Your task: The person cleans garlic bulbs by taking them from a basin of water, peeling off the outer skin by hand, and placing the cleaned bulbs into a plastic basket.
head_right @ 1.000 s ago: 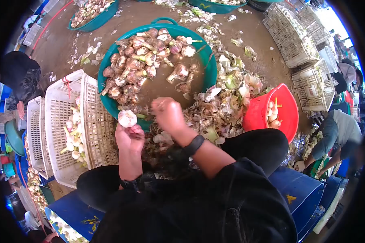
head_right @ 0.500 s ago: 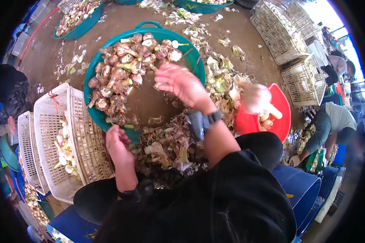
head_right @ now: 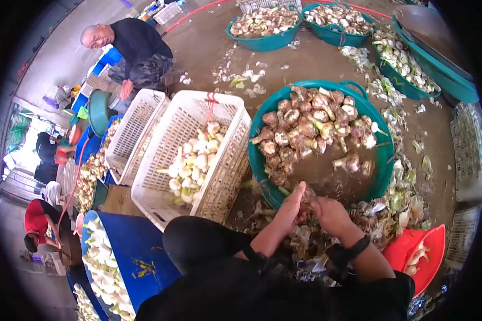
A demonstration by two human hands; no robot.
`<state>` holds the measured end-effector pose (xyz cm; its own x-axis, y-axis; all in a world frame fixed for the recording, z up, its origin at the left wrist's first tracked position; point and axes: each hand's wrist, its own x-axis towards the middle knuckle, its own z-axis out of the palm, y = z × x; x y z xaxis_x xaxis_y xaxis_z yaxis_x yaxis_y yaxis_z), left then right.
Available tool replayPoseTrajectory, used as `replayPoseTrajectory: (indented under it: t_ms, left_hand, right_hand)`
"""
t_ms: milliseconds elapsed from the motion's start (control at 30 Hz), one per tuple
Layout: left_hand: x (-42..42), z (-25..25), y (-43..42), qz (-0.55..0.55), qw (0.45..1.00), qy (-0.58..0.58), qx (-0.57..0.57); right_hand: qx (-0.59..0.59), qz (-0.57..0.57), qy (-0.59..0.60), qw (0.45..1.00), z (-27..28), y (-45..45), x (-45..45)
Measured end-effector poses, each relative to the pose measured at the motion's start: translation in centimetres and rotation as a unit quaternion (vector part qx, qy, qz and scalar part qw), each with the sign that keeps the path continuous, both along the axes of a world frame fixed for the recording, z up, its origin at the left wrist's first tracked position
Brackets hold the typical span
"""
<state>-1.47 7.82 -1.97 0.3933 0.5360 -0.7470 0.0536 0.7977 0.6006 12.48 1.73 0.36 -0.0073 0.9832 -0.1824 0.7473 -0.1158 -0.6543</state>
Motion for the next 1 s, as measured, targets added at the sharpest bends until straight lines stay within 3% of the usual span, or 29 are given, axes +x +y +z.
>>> replayPoseTrajectory:
  t_ms: [33,100,167,300,367,433,500,600,667,733,867,933,1000]
  left_hand:
    - [-0.1,0.4,-0.2,0.001,1.0,0.0,-0.009]
    - [-0.1,1.8,-0.5,-0.032,0.991,0.004,0.131]
    - [-0.5,2.1,-1.0,-0.039,0.991,-0.034,0.122]
    - [-0.7,1.3,-1.0,-0.046,0.988,-0.065,0.133]
    - [-0.7,1.5,-0.7,-0.031,0.995,-0.031,0.092]
    - [-1.0,1.0,-0.4,-0.02,0.995,-0.079,0.063]
    - [-1.1,1.3,-0.9,-0.005,0.993,-0.113,0.019]
    - [-1.1,1.2,-0.5,-0.02,0.994,-0.102,0.017]
    - [-0.9,1.4,-0.3,-0.047,0.992,-0.093,0.067]
    - [-1.0,1.7,-0.4,-0.061,0.992,-0.088,0.061]
    - [-1.1,0.6,-0.7,-0.053,0.99,-0.132,0.001]
    - [-1.2,1.2,-0.8,-0.079,0.988,-0.116,0.058]
    - [-0.9,1.5,-1.0,-0.071,0.982,-0.158,0.075]
  right_hand:
    - [0.075,0.004,0.055,0.996,1.1,-0.9,-1.1]
    - [0.034,0.027,0.014,0.999,2.8,-1.5,-1.6]
    - [0.016,0.055,-0.039,0.998,2.3,-2.2,-1.6]
    - [0.039,0.007,-0.077,0.996,1.7,-3.0,-2.5]
    - [0.068,-0.041,-0.017,0.997,0.2,-2.4,-2.3]
    - [0.069,-0.075,0.022,0.994,-0.4,-2.1,-2.0]
    - [-0.061,-0.166,0.223,0.959,-0.6,-2.5,-2.0]
    - [-0.01,-0.159,0.24,0.957,-0.6,-3.5,-2.1]
    - [0.001,-0.15,0.216,0.965,-0.2,-3.8,-2.1]
    - [0.062,-0.09,0.134,0.985,1.1,-3.7,-2.2]
    - [0.061,-0.103,0.118,0.986,-0.8,-3.3,-2.0]
    - [-0.001,-0.164,0.2,0.966,-2.0,-3.3,-2.0]
    - [-0.185,-0.2,0.325,0.906,-1.9,-3.5,-1.6]
